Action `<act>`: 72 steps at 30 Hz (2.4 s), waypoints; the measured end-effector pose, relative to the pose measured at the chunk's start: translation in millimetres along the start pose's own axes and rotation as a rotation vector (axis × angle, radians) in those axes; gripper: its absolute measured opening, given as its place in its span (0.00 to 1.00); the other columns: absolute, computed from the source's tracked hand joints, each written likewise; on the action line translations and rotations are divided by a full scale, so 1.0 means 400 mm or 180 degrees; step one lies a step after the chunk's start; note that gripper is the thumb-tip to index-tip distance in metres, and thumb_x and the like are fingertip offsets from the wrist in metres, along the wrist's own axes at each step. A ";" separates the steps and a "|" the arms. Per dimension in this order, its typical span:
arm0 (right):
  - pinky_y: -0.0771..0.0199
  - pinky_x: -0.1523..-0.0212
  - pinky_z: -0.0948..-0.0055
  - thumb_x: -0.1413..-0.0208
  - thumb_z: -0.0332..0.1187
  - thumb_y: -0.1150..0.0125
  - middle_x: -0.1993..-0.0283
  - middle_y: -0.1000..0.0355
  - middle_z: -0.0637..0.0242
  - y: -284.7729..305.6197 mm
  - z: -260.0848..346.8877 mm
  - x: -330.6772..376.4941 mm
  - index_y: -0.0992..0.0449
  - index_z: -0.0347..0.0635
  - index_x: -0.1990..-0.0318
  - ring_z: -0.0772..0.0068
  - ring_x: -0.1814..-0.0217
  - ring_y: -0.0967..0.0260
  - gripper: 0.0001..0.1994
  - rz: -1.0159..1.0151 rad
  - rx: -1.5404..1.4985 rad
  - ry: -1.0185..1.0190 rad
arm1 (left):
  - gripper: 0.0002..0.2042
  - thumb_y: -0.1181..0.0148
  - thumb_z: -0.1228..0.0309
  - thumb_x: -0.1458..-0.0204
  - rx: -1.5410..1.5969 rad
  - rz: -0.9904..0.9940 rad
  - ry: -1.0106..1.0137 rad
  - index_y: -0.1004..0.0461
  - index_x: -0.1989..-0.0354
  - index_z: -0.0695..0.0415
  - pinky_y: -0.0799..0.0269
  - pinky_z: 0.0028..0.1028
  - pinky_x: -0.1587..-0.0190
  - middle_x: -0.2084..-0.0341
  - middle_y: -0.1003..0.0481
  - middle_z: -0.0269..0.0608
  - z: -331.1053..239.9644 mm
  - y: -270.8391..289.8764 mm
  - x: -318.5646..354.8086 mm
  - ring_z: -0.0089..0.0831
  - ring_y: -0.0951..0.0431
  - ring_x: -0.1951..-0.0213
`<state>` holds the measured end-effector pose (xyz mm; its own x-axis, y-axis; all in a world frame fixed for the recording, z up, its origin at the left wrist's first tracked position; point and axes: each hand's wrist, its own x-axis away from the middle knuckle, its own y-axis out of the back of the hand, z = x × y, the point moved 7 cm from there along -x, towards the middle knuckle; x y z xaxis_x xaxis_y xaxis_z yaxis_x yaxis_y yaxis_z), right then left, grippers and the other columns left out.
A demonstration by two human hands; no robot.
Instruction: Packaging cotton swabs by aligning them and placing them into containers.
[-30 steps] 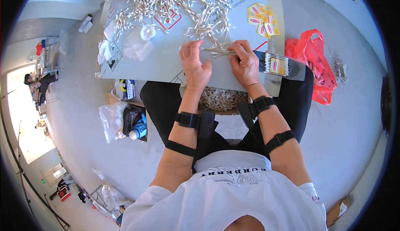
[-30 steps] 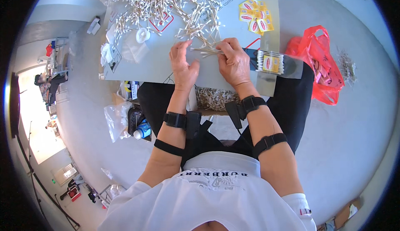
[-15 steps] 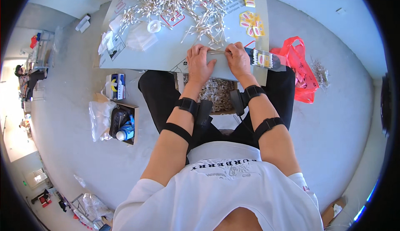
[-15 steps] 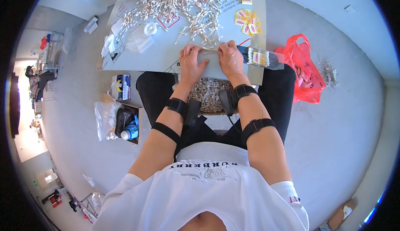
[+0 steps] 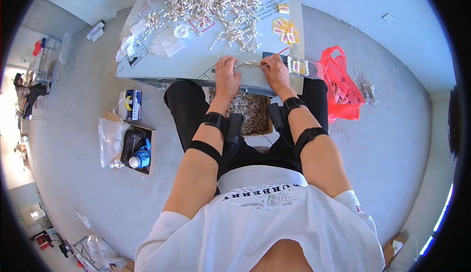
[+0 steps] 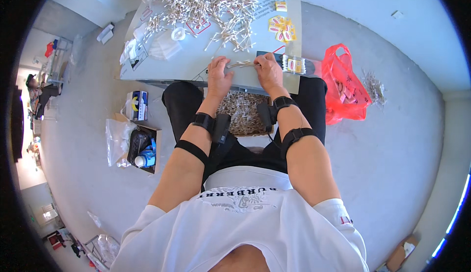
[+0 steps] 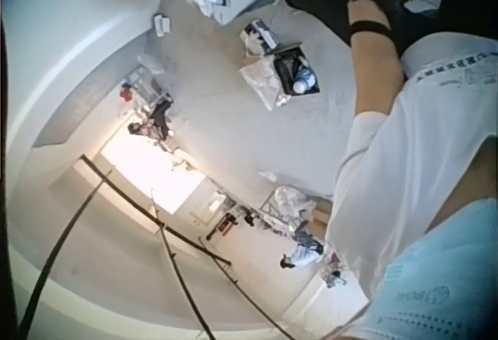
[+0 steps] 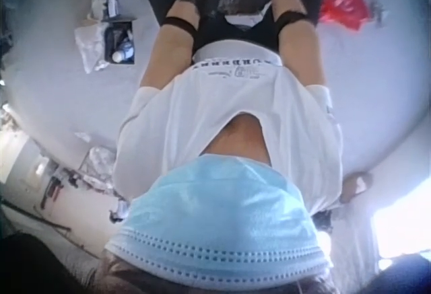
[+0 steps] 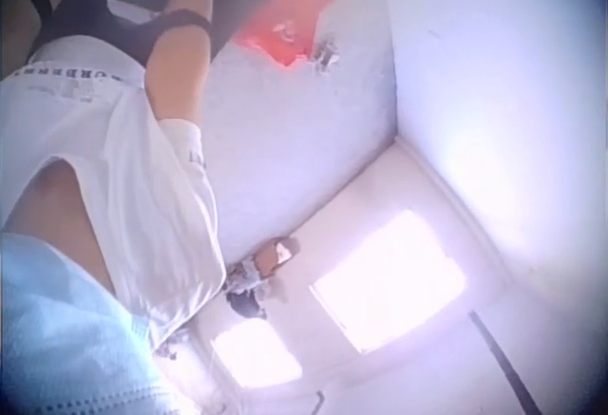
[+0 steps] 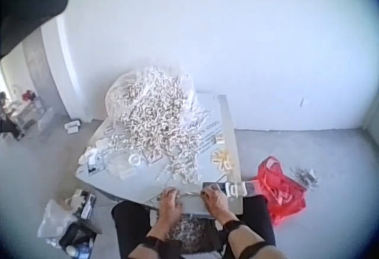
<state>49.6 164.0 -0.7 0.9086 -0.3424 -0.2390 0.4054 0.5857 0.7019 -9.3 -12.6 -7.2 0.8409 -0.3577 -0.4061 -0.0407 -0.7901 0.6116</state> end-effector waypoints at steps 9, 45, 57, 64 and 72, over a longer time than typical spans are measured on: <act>0.25 0.62 0.59 0.49 0.28 0.37 0.60 0.30 0.65 0.018 -0.012 0.018 0.22 0.47 0.65 0.55 0.62 0.26 0.04 -0.0082 -0.0452 0.0055 | 0.10 0.39 0.85 0.60 -0.0308 -0.0414 -0.0084 0.24 0.69 0.57 0.32 0.42 0.57 0.69 0.28 0.42 -0.018 -0.003 -0.069 0.46 0.29 0.62; 0.26 0.68 0.61 0.49 0.30 0.36 0.65 0.28 0.64 0.024 -0.024 -0.025 0.23 0.47 0.67 0.55 0.66 0.26 0.03 0.0050 -0.0227 0.0058 | 0.37 0.37 0.57 0.48 -0.1332 0.1002 -0.0173 0.43 0.31 0.58 0.59 0.51 0.29 0.29 0.51 0.51 -0.130 -0.113 0.011 0.48 0.55 0.27; 0.25 0.62 0.63 0.54 0.26 0.34 0.61 0.28 0.62 0.032 -0.037 -0.014 0.22 0.44 0.63 0.56 0.62 0.25 0.09 0.0306 -0.0613 -0.0286 | 0.38 0.38 0.55 0.48 -0.1360 0.1096 -0.0167 0.43 0.32 0.62 0.61 0.51 0.29 0.30 0.49 0.51 -0.129 -0.110 -0.006 0.49 0.54 0.28; 0.25 0.65 0.62 0.54 0.26 0.33 0.64 0.29 0.63 0.040 -0.027 -0.016 0.23 0.45 0.66 0.56 0.65 0.25 0.07 0.0258 -0.0462 -0.0258 | 0.26 0.36 0.69 0.51 -0.0999 0.0454 -0.0194 0.33 0.42 0.61 0.44 0.48 0.39 0.46 0.35 0.45 -0.118 -0.059 -0.041 0.49 0.38 0.43; 0.27 0.65 0.68 0.52 0.26 0.33 0.64 0.29 0.64 0.039 -0.017 -0.010 0.22 0.41 0.65 0.61 0.66 0.26 0.06 0.0243 -0.0420 -0.0186 | 0.22 0.39 0.72 0.52 -0.1247 0.0505 -0.0437 0.28 0.45 0.57 0.43 0.46 0.40 0.48 0.33 0.44 -0.113 -0.065 -0.055 0.48 0.37 0.44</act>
<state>52.8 179.7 6.7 0.9314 -0.3332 -0.1463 0.3486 0.7016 0.6214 -2.3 38.4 16.6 0.7602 -0.5430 -0.3568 0.0663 -0.4814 0.8740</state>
